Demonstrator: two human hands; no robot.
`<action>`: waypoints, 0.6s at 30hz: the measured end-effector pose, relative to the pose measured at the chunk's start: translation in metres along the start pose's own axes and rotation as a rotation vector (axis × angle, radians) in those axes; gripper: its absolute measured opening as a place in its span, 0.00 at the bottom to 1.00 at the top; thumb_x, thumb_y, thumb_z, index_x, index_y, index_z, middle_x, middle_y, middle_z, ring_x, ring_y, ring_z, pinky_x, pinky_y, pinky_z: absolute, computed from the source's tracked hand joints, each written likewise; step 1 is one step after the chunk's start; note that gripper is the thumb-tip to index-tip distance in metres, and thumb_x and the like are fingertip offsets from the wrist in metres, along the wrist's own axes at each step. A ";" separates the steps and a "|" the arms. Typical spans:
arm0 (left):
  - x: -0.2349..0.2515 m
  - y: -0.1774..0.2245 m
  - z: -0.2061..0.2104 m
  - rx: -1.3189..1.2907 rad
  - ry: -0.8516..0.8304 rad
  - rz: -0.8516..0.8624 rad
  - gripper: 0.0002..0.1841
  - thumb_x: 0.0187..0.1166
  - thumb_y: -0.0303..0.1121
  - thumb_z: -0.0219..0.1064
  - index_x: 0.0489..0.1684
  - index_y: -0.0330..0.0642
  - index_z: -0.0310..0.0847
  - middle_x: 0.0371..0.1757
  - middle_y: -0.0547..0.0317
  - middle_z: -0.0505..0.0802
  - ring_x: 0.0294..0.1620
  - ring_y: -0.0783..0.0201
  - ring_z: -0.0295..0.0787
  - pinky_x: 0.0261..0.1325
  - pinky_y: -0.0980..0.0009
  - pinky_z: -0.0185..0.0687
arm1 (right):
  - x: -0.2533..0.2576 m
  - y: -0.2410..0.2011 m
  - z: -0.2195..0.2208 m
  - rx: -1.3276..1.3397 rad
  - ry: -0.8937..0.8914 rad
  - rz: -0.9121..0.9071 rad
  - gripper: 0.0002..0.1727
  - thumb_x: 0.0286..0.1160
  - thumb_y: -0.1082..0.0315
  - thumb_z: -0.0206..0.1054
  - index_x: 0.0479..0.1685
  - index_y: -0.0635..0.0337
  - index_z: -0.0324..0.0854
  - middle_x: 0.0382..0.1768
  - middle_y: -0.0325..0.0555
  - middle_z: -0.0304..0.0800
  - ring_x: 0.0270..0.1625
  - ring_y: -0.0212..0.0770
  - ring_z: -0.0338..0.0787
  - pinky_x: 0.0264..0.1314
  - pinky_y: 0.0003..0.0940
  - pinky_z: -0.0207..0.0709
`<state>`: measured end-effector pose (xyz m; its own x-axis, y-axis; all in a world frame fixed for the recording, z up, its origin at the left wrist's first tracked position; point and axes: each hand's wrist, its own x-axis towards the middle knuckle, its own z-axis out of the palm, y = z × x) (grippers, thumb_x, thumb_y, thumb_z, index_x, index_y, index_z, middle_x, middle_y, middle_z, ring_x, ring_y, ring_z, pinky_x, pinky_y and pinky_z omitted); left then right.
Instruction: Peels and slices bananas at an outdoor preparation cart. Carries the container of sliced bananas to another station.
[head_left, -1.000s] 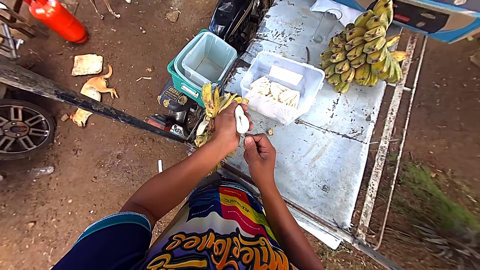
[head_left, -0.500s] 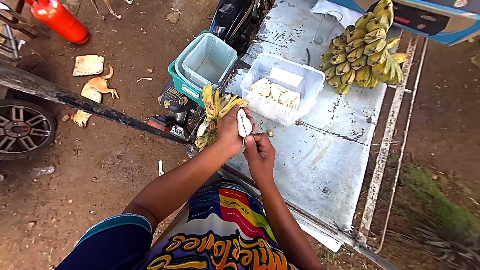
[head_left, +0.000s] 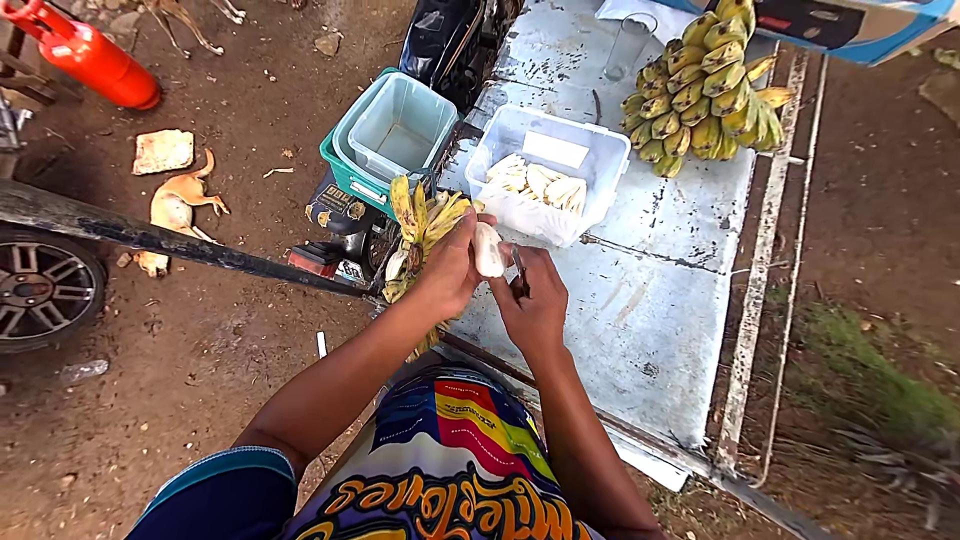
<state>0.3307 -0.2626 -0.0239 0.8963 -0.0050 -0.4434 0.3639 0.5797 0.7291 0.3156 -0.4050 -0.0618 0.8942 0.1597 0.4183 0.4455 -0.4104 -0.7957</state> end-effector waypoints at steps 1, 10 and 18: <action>0.002 0.001 0.003 -0.075 0.079 -0.053 0.23 0.95 0.53 0.44 0.56 0.47 0.80 0.35 0.60 0.90 0.28 0.69 0.85 0.31 0.74 0.83 | -0.002 -0.002 -0.001 0.098 -0.045 0.046 0.29 0.72 0.62 0.78 0.73 0.58 0.80 0.50 0.45 0.85 0.23 0.30 0.76 0.20 0.26 0.75; 0.015 0.009 0.004 -0.317 0.230 -0.116 0.24 0.94 0.50 0.41 0.44 0.46 0.80 0.25 0.59 0.86 0.18 0.69 0.79 0.18 0.77 0.73 | -0.030 -0.006 0.020 0.711 -0.001 0.305 0.12 0.90 0.64 0.59 0.62 0.55 0.81 0.33 0.39 0.81 0.21 0.28 0.73 0.23 0.23 0.71; 0.017 0.008 0.008 -0.344 0.279 -0.096 0.23 0.94 0.50 0.41 0.40 0.46 0.79 0.23 0.61 0.84 0.15 0.69 0.76 0.15 0.78 0.70 | -0.032 -0.012 0.022 0.837 0.000 0.323 0.07 0.87 0.68 0.63 0.50 0.59 0.85 0.34 0.43 0.85 0.20 0.26 0.72 0.20 0.20 0.69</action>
<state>0.3514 -0.2640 -0.0215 0.7426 0.1206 -0.6587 0.2942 0.8249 0.4827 0.2827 -0.3854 -0.0757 0.9815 0.1501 0.1188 0.0588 0.3538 -0.9335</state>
